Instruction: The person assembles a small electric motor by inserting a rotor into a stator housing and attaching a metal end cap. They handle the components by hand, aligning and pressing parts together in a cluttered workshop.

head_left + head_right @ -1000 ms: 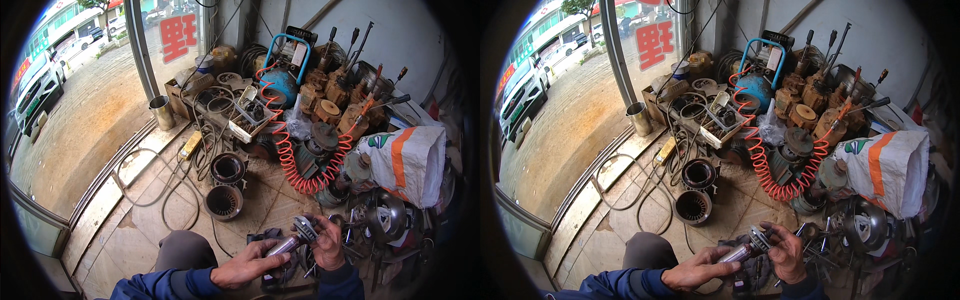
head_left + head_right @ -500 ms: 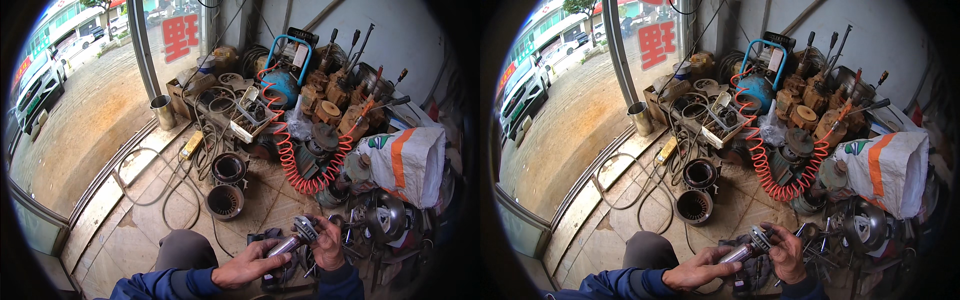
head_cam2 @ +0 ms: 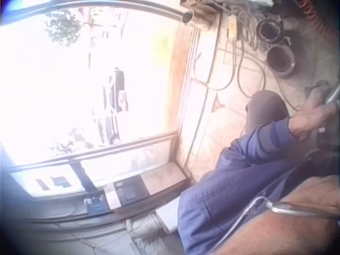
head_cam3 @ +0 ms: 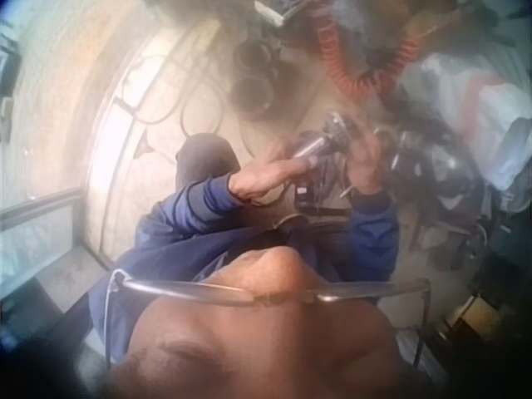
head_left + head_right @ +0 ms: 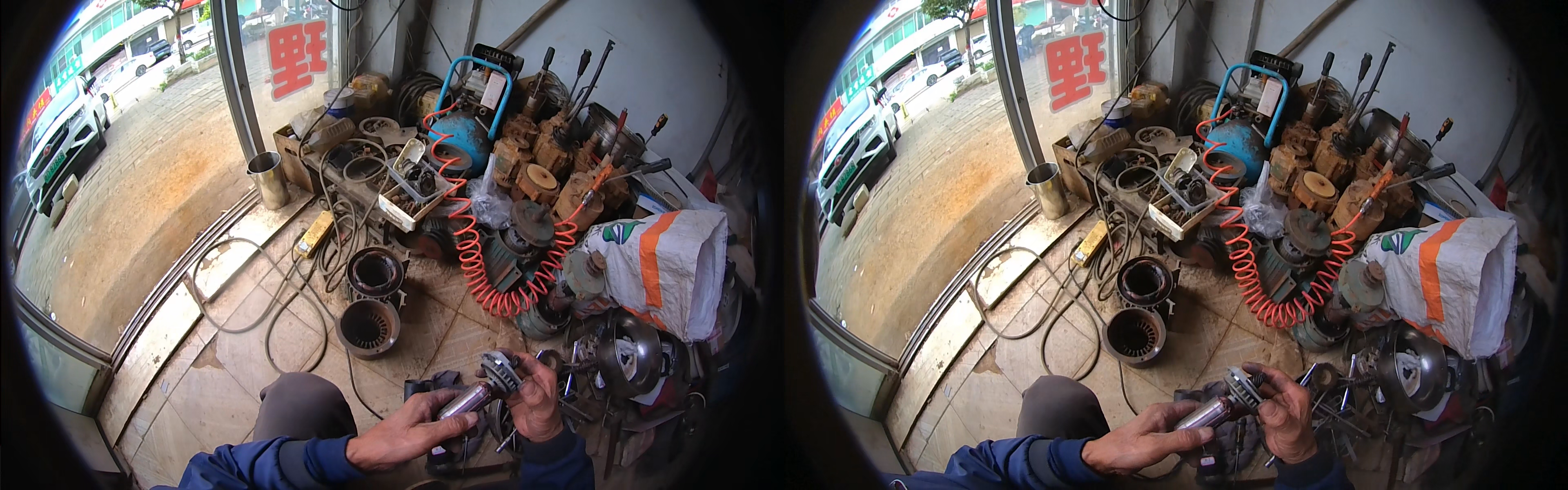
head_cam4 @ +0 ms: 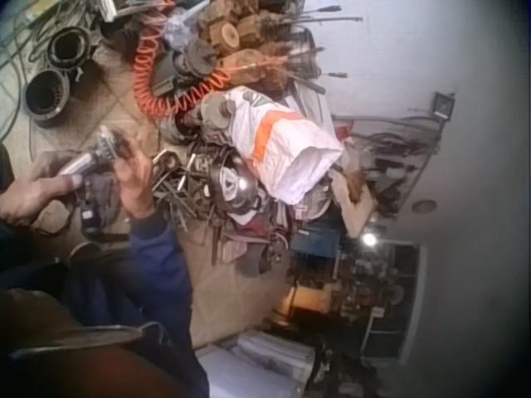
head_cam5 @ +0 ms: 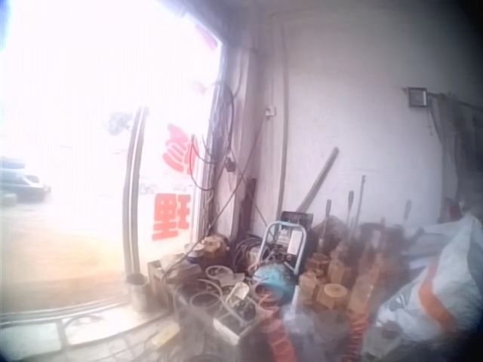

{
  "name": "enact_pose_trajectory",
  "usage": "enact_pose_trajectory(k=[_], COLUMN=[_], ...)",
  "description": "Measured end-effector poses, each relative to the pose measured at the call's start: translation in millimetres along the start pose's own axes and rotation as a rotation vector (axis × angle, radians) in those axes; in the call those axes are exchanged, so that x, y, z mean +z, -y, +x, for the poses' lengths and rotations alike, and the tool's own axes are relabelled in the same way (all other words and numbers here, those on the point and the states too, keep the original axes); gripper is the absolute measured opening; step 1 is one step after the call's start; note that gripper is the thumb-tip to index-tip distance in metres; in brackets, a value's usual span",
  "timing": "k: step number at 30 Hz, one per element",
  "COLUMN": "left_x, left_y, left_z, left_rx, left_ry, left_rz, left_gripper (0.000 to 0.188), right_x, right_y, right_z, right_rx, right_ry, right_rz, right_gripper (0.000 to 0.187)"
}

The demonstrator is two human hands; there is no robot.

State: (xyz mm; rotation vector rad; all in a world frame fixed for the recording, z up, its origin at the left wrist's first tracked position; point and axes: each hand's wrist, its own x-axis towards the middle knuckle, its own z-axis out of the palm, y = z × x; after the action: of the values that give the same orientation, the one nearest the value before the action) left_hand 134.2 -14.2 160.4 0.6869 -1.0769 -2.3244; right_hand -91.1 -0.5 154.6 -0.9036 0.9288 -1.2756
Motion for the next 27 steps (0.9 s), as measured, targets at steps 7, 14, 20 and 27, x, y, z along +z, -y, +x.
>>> enact_pose_trajectory(k=[7,14,20,27], left_x=[-4,2,-2,4], left_y=[-14,-13,-10,-6], left_z=[-4,-1,-2,-1], left_rx=[-0.087,-0.085,-0.057,-0.026], left_ry=[-0.079,-0.054,-0.107,-0.133], left_rz=[0.074,0.081,0.216,0.273], left_gripper=[0.051,0.057,0.053,0.049], right_x=[0,-4,0,0], right_y=[-3,0,3,7], right_z=[5,2,2,-1], right_rx=[0.048,0.042,0.031,0.056], right_ry=[0.049,0.016,0.010,0.027], right_rz=[-0.052,-0.065,-0.059,-0.046], right_gripper=[0.084,0.092,0.092,0.092])
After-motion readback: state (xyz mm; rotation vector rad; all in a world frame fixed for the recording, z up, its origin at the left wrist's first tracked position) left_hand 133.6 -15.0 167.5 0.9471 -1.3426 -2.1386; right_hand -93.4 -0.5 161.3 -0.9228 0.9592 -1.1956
